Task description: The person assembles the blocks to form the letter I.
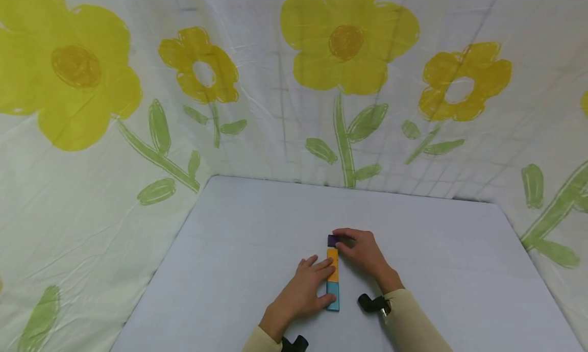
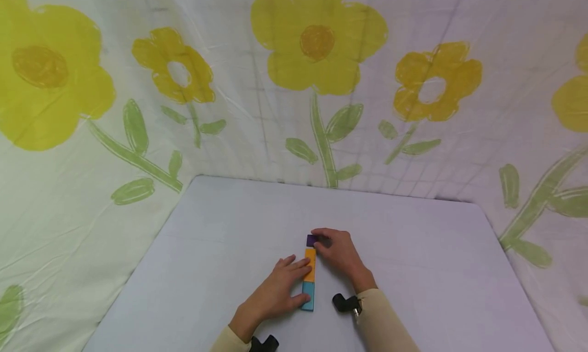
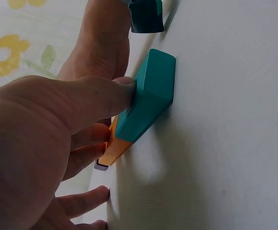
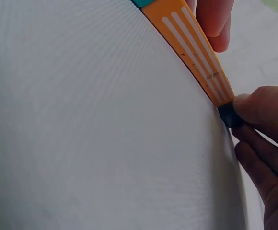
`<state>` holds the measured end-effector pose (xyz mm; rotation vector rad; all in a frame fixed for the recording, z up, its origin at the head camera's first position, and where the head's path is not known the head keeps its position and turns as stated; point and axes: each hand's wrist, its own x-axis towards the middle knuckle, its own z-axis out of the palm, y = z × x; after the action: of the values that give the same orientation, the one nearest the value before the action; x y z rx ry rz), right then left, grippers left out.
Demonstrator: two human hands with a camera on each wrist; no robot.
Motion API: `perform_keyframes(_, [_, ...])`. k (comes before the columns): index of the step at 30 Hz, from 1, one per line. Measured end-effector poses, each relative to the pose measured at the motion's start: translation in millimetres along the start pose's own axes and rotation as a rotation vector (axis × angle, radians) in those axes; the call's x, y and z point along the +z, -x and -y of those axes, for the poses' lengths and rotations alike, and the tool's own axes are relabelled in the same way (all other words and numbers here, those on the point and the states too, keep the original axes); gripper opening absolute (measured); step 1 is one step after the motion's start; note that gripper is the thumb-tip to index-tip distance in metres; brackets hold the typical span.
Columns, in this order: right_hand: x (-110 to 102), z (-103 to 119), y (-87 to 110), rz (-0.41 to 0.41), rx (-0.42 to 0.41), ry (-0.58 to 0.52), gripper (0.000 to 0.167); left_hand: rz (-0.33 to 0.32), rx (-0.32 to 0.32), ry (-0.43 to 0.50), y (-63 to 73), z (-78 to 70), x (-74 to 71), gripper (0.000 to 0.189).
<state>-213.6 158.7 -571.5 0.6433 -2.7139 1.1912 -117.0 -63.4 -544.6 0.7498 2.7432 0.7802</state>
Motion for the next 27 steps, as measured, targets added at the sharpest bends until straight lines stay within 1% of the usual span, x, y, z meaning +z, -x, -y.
perform_keyframes(10, [-0.4,2.0,2.2,0.001,0.003,-0.010,0.033,0.008,-0.014,0.000,0.8,-0.8,-1.0,0.061])
perform_keyframes(27, [1.2,-1.3,2.7,-0.009,-0.017,0.008,0.033,0.007,-0.011,-0.013,1.2,-1.8,-1.8,0.061])
